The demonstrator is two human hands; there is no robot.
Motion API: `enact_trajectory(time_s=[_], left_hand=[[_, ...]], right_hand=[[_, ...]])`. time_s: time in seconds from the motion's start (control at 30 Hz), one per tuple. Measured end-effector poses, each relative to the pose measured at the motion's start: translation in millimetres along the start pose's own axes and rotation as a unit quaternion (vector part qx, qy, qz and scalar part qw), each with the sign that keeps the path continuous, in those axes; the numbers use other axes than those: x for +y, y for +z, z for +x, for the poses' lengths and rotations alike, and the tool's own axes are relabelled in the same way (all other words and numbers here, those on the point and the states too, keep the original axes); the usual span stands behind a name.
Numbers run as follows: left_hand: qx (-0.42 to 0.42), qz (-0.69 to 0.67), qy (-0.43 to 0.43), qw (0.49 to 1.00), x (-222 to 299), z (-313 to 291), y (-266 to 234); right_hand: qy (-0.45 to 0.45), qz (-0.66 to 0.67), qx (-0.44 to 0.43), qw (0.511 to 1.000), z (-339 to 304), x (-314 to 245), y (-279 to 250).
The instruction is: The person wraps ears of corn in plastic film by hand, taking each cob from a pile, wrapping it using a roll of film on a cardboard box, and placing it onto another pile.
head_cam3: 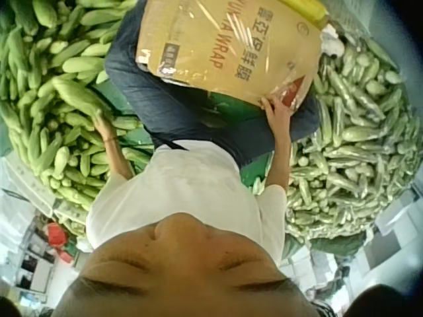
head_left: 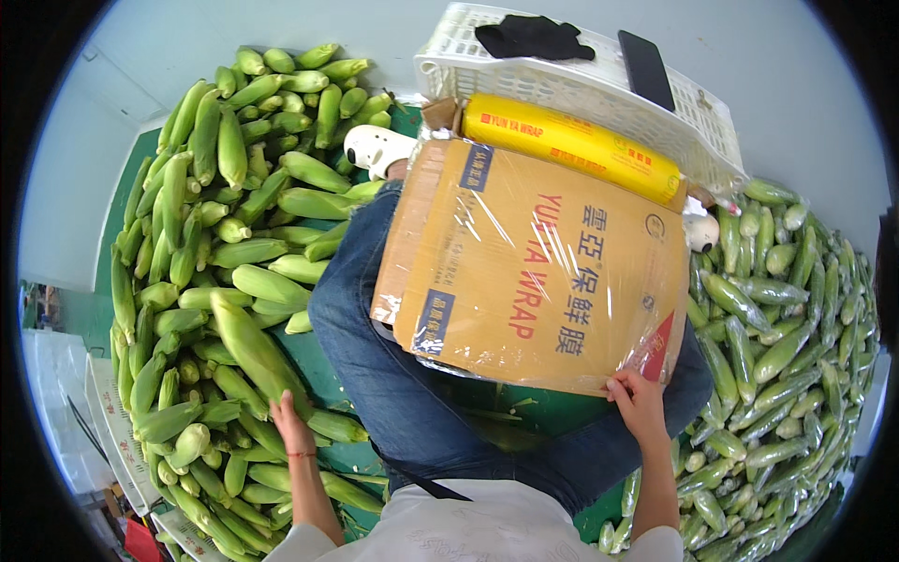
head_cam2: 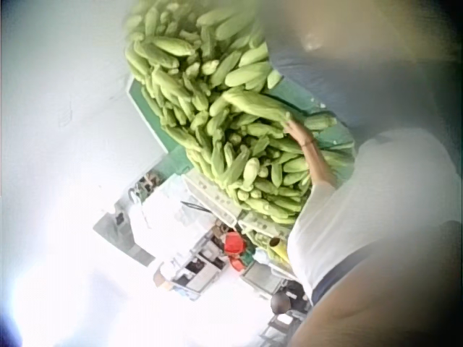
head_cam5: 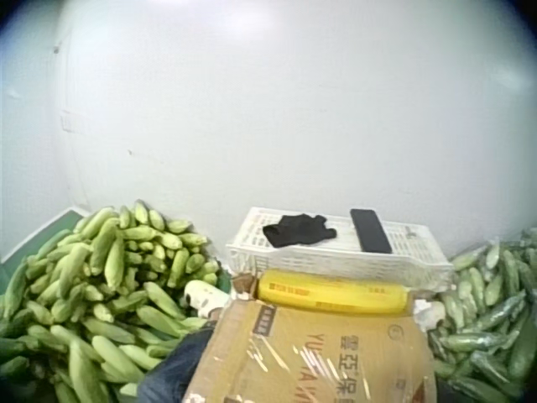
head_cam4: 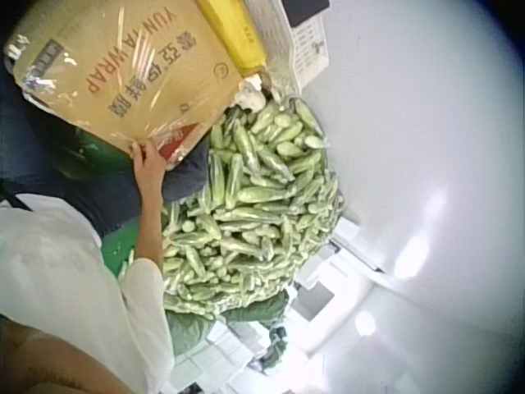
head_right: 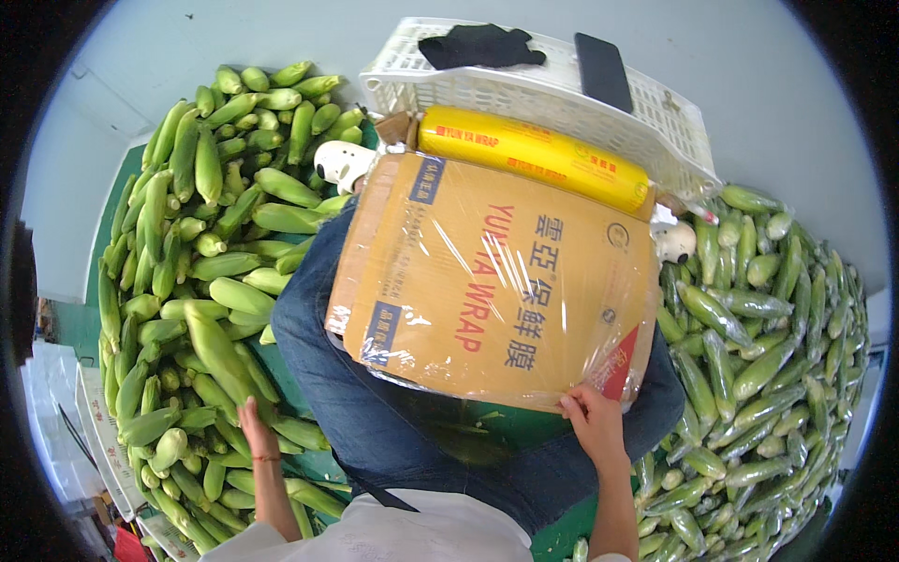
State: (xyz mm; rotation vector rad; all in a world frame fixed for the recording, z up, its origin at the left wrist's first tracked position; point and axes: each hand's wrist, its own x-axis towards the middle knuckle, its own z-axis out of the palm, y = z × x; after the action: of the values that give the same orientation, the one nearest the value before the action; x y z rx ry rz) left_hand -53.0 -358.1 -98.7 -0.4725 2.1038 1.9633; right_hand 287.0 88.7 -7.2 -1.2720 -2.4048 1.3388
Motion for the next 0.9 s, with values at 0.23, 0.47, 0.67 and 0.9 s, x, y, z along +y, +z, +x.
enact_trajectory(time_s=[0.23,0.47,0.67,0.9], left_hand=[[-0.319,0.079,0.196,0.924,114,-61,138],[-0.549,0.346,0.502,0.572,126,-116,277],[-0.655,0.386,0.380,0.526,138,-107,326],[-0.481,0.230,0.395,0.748,88,-86,296]], right_hand=[[-0.004,-0.021,0.019,1.000,-6,11,0],[-0.145,-0.220,0.089,0.961,-17,-28,-4],[-0.060,0.330,0.062,0.940,-5,-57,-30],[-0.322,-0.240,0.212,0.891,93,-62,11]])
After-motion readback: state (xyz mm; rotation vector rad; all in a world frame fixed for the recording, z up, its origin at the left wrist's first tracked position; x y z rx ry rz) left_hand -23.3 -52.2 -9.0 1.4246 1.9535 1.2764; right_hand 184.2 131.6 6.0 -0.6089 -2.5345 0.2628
